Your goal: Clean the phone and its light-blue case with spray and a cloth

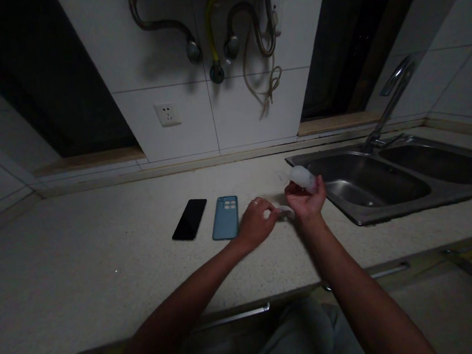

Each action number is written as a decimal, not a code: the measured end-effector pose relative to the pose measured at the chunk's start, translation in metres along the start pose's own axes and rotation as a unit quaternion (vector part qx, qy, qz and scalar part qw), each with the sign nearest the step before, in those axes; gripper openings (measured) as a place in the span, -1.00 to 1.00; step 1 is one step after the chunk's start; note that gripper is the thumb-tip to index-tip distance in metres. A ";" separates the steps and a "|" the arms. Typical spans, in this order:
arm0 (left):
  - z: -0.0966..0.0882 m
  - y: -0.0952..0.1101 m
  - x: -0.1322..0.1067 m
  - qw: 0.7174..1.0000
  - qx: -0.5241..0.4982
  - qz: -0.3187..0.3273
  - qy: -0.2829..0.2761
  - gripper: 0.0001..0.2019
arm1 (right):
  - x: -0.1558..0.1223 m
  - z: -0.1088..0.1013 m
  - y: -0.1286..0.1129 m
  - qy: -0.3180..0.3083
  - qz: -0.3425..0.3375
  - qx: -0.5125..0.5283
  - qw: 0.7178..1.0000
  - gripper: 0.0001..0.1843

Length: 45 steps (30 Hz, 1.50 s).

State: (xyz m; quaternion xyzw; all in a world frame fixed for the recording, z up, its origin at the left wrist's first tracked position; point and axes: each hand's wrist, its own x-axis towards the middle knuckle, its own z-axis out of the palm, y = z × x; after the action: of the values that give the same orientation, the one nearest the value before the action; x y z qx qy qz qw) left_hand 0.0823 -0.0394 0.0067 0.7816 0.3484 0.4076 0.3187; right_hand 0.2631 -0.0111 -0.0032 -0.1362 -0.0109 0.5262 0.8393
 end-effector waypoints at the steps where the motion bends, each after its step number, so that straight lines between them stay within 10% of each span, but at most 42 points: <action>1: -0.006 0.000 0.002 0.994 -0.096 -0.058 0.018 -0.85 | 0.000 -0.001 0.000 -0.001 0.000 0.000 1.000 -0.72; 3: -0.019 0.000 0.004 0.925 -0.319 -0.198 0.054 -0.84 | 0.001 -0.001 0.000 -0.001 0.000 0.001 1.000 -0.72; 6: -0.039 0.000 0.004 0.750 -0.564 -0.337 0.077 -0.89 | 0.001 0.000 0.000 0.006 0.003 0.003 1.000 -0.74; 9: -0.053 0.000 -0.004 0.673 -0.633 -0.377 0.062 -0.79 | 0.000 0.001 0.001 0.003 0.003 -0.006 1.000 -0.74; 34: -0.046 -0.012 -0.015 0.751 -0.561 -0.331 0.109 -0.86 | -0.046 0.029 0.032 -0.113 -0.034 -0.210 0.971 -0.49; 45: -0.042 -0.003 -0.018 0.697 -0.614 -0.369 0.028 -0.66 | -0.051 0.035 0.029 -0.155 -0.075 -0.222 0.960 -0.51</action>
State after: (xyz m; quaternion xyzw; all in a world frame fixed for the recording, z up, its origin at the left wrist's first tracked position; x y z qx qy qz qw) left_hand 0.0373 -0.0434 0.0162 0.2096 0.2902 0.4023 0.8426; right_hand 0.2096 -0.0372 0.0298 -0.2348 -0.2671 0.4611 0.8129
